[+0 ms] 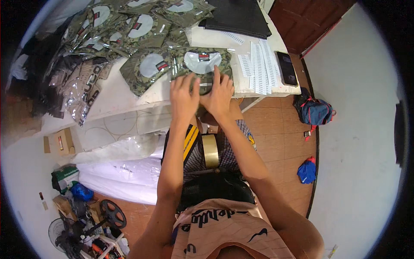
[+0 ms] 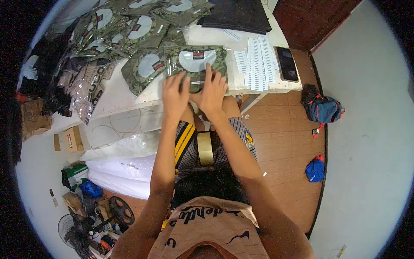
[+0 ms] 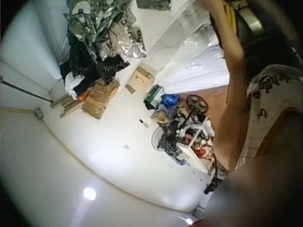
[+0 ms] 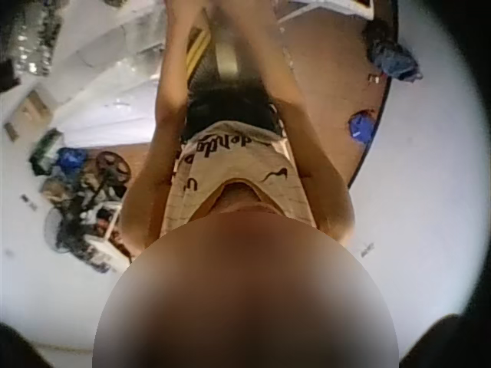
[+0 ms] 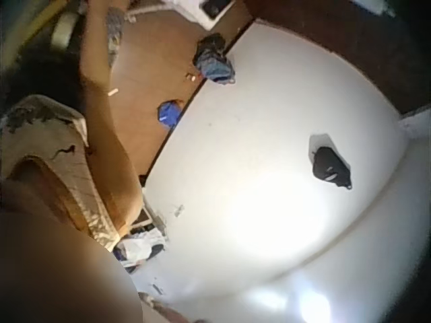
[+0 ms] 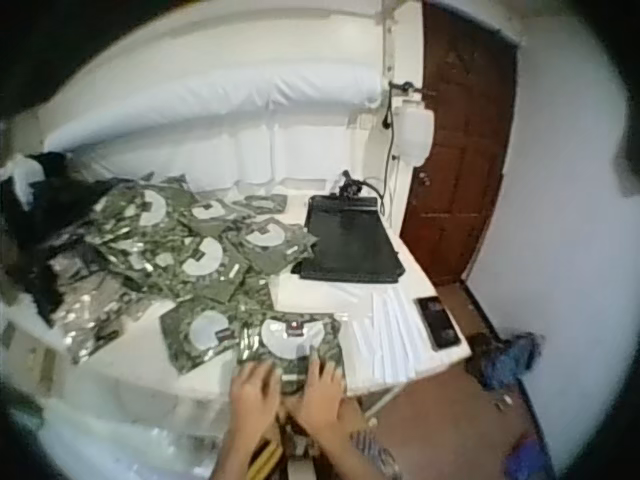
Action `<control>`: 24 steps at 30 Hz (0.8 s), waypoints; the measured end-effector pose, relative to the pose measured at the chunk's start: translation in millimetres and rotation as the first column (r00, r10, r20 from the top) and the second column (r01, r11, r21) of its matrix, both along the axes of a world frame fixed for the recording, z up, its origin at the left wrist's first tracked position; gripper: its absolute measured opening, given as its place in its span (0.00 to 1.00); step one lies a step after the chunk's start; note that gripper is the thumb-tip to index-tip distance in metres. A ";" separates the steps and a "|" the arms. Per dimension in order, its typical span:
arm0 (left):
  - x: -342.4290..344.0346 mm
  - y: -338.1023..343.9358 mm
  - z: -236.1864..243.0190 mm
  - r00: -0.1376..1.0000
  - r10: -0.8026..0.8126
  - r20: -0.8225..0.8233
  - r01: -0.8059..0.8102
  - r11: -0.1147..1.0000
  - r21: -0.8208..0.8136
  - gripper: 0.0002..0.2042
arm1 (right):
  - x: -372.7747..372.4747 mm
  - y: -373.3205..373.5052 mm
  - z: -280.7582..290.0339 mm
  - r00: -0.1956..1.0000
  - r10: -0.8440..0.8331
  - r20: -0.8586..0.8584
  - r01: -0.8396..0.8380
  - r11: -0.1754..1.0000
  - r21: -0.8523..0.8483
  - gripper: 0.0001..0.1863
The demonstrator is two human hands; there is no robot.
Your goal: Cutting labels with scissors and sticking them onto packaged shirts.
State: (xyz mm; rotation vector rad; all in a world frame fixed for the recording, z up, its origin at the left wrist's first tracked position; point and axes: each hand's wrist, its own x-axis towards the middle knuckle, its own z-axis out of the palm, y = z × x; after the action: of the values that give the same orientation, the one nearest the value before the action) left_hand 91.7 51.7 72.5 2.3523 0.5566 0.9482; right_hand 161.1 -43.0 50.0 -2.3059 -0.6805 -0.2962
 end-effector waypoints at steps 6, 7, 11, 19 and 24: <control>-2.7 -16.5 -32.1 0.952 -0.046 -0.303 0.132 0.954 0.271 0.24 | -5.7 -24.5 -17.2 0.957 0.228 0.178 -0.185 0.956 -0.229 0.39; -2.5 -17.3 -33.4 0.957 -0.002 -0.290 0.093 0.950 0.299 0.24 | -5.1 -24.4 -18.3 0.958 0.229 0.172 -0.187 0.955 -0.230 0.39; -2.8 -13.8 -38.3 0.950 0.083 -0.299 0.017 0.947 0.319 0.24 | -9.6 -24.7 -14.9 0.966 0.214 0.146 -0.180 0.959 -0.217 0.41; -14.1 -11.9 -42.9 0.938 0.165 -0.304 -0.100 0.971 0.218 0.25 | -9.5 -29.7 -19.0 0.974 0.176 0.145 -0.150 0.973 -0.174 0.42; -34.4 -21.4 -41.2 0.984 0.146 -0.101 -0.142 0.989 0.050 0.32 | -0.5 -38.7 -18.3 0.951 0.212 0.223 -0.181 0.972 -0.149 0.34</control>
State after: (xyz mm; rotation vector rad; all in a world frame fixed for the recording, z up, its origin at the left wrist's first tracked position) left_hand 57.3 30.2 31.3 2.4364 0.7642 0.9121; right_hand 160.6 -81.7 31.7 -2.3190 -1.0707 -0.4518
